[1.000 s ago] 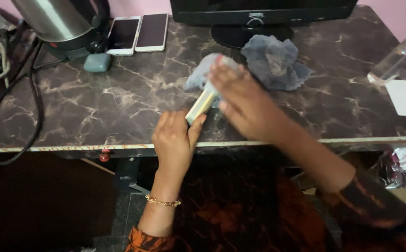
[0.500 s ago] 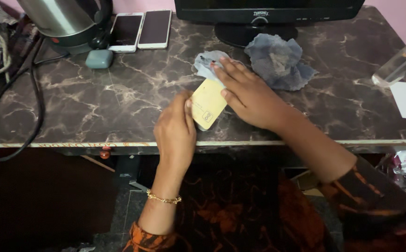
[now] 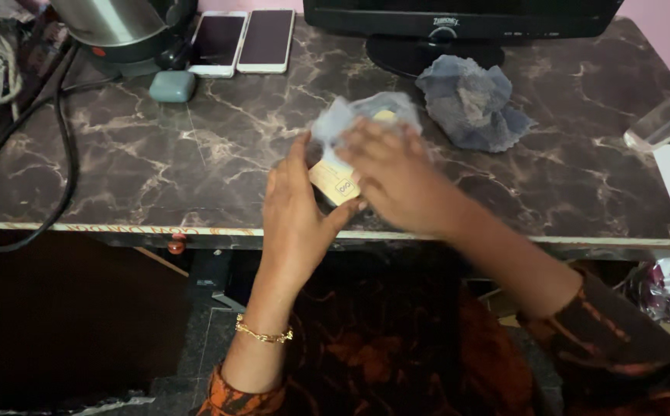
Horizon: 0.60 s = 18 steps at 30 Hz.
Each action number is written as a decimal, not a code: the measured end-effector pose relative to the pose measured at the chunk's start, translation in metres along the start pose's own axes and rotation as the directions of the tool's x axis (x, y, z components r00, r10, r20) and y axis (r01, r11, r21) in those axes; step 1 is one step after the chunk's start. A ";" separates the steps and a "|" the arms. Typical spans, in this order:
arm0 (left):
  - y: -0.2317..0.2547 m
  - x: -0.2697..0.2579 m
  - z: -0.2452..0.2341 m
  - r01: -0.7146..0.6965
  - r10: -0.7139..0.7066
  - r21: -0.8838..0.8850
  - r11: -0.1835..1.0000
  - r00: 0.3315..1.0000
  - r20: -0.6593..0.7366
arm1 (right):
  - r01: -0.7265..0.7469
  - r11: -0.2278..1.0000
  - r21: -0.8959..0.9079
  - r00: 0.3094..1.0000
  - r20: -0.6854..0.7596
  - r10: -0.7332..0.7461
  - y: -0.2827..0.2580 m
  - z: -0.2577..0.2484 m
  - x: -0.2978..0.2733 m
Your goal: The person wipes the base and body of a silver electric kettle with a gray cloth, then cleans a cream-colored rectangular device and the surface of the dark patterned table.
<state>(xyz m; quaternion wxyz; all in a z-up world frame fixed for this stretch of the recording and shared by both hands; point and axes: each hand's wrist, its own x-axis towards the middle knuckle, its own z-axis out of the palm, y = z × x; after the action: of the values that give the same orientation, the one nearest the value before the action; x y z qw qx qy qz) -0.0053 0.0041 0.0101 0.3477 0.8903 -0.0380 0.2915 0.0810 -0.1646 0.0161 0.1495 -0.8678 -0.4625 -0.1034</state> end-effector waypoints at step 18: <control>-0.004 0.000 0.003 0.024 -0.024 -0.010 1.000 0.998 -0.052 | -0.108 0.983 0.149 0.984 -0.124 0.127 0.062 -0.020 0.011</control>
<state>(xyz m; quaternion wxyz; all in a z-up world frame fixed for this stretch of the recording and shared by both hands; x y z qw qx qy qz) -0.0030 0.0052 0.0055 0.3563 0.8811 -0.0196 0.3104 0.1384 -0.1959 0.0277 0.2472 -0.8718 -0.4058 -0.1190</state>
